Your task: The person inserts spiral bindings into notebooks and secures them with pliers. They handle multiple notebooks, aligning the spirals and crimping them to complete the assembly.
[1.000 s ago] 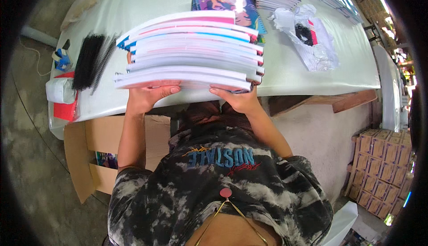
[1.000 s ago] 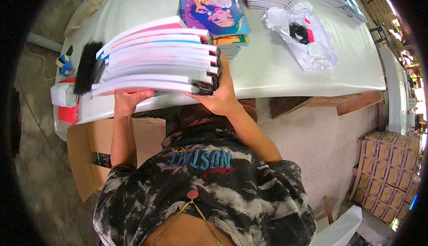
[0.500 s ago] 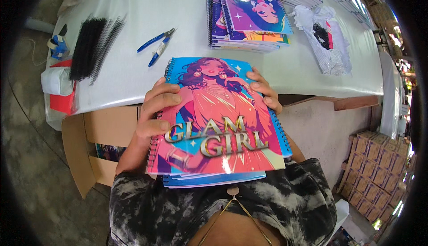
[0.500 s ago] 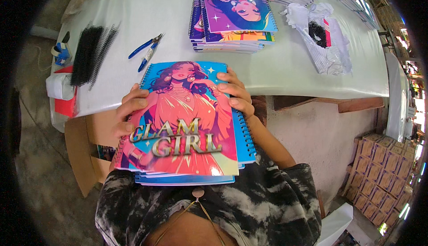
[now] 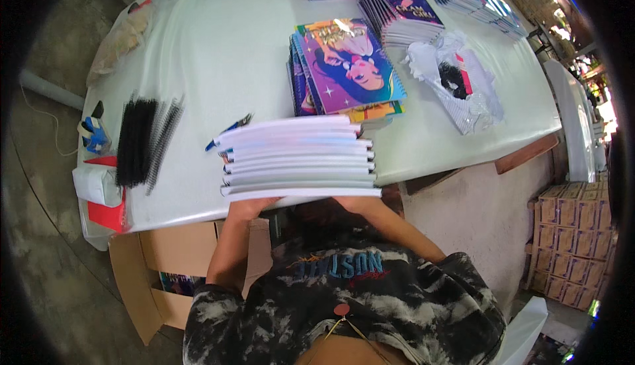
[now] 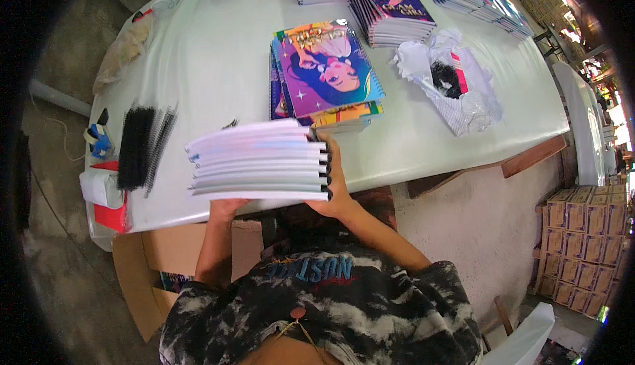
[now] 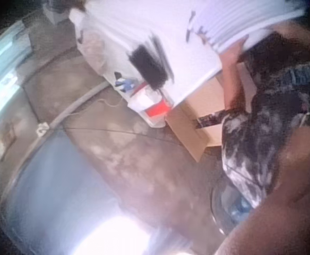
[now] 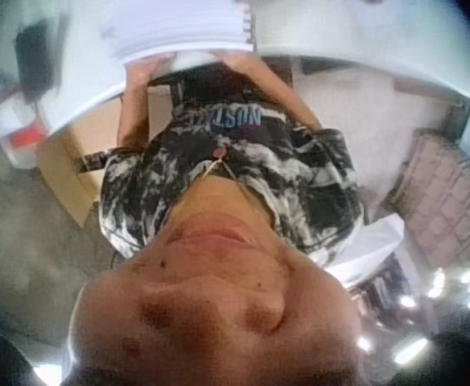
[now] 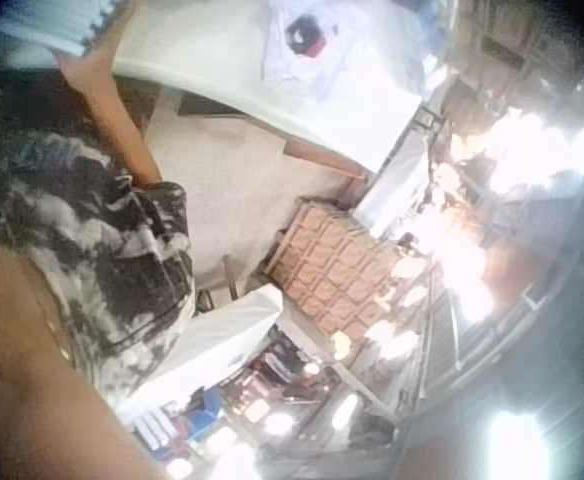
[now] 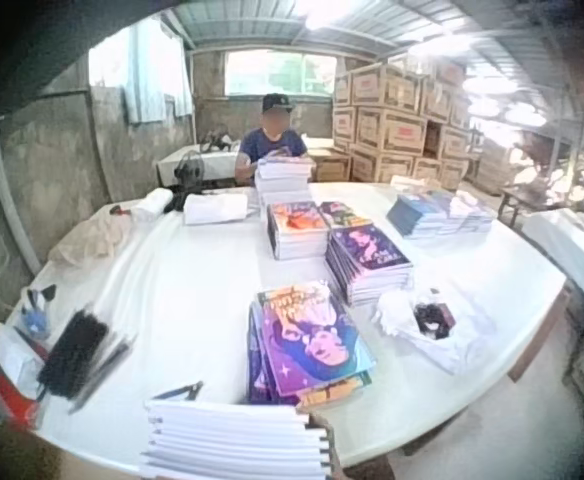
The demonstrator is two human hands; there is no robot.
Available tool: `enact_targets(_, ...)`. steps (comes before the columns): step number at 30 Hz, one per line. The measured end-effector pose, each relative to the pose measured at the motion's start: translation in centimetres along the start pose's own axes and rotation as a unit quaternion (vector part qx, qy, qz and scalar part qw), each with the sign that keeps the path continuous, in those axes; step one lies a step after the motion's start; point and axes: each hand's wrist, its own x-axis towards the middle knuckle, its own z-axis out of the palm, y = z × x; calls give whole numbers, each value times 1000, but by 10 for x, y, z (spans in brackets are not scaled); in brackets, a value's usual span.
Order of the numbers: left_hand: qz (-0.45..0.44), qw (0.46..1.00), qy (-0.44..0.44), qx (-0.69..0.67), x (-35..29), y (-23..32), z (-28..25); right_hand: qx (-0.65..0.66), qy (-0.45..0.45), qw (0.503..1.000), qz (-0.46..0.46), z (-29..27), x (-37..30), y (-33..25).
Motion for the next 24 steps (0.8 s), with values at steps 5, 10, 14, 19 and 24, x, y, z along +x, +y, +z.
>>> enact_targets(5, 5, 983, -7, 185, 11, -15, -2, -113, -82, 990, -5, -2, -4, 56)
enact_targets(10, 149, 905, -85, 389, 9, -21, -27, 299, -49, 927, 222, -19, 8, -8)
enact_targets(14, 34, 962, -81, 260, -2, 27, -14, 33, -45, 997, 44, -30, 18, -60)
enact_targets(19, 140, 982, 53, 114, 24, 108, -22, -109, -102, 988, -32, -60, 113, -146)
enact_targets(24, 187, 950, 160, -191, 108, 167, -36, 1, -69, 998, -10, -82, 203, -173)
